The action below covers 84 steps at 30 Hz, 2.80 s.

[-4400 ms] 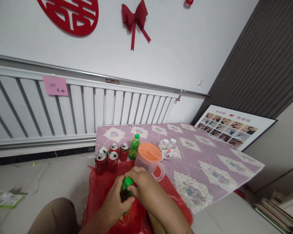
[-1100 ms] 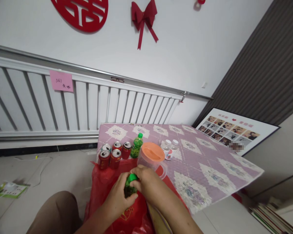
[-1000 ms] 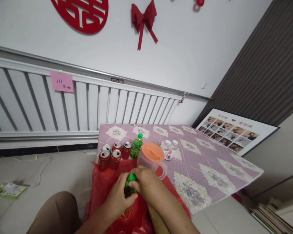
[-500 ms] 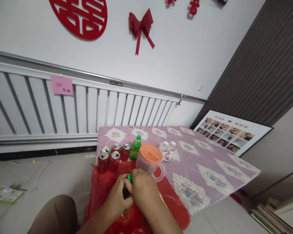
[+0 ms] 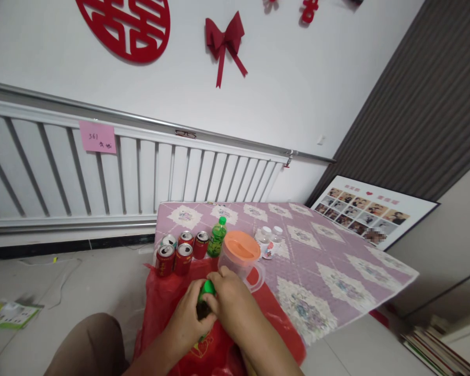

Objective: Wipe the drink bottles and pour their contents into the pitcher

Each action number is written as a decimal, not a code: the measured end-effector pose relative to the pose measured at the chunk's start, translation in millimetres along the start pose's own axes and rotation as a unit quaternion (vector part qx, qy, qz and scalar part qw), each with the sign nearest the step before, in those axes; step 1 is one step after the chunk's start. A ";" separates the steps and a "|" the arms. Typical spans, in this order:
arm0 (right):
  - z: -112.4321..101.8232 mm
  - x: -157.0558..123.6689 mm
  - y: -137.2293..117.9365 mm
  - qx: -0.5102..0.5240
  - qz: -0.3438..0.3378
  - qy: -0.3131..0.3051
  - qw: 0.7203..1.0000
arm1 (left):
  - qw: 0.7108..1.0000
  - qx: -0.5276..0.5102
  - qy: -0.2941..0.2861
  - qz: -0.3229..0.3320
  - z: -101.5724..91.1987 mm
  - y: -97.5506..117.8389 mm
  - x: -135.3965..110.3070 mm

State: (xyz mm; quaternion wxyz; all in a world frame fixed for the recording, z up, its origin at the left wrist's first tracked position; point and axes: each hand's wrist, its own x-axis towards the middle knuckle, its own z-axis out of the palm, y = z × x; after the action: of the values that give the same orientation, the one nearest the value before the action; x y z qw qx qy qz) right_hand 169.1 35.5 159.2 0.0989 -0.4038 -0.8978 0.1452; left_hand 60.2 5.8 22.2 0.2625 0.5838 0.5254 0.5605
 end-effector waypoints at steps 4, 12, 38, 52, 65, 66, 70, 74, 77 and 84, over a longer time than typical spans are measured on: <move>-3.5 1.7 7.8 0.047 -0.027 0.020 0.998 | 1.000 -0.001 -0.012 -0.020 -1.7 -0.2 0.0; -12.4 4.6 19.2 0.082 -0.050 0.002 0.995 | 0.999 -0.003 -0.022 -0.036 -5.3 4.2 0.9; -20.1 17.4 1.7 -0.008 -0.082 -0.088 0.993 | 0.999 0.003 -0.025 -0.036 -4.2 1.3 0.9; 3.8 11.4 1.2 -0.112 0.046 0.008 0.993 | 1.000 0.000 -0.008 -0.001 -2.3 -3.4 0.7; -6.6 -0.9 8.2 0.066 -0.027 -0.003 0.997 | 1.000 -0.007 -0.005 -0.012 -3.4 0.2 -1.1; -6.7 -0.3 9.0 0.072 -0.031 -0.007 0.997 | 1.000 -0.008 -0.006 -0.013 -3.4 -0.1 -1.3; -3.1 4.0 6.1 0.025 0.026 0.009 0.999 | 1.000 -0.005 -0.007 -0.014 -2.6 -2.4 -1.3; -0.4 3.5 2.0 -0.050 0.079 0.025 0.995 | 1.000 -0.001 0.004 0.009 -1.6 -4.6 -1.2; -2.2 -0.5 4.0 0.006 0.040 0.024 0.999 | 1.000 -0.001 0.001 0.007 -1.8 -3.9 -1.4; -2.1 -1.7 8.2 0.045 0.006 0.007 0.999 | 1.000 0.005 -0.012 -0.018 -3.9 2.2 -1.1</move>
State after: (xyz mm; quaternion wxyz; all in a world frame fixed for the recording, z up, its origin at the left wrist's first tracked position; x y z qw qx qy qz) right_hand 176.6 39.7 158.2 0.1229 -0.4051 -0.8873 0.1831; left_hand 57.5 3.0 24.7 0.2759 0.5825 0.5352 0.5461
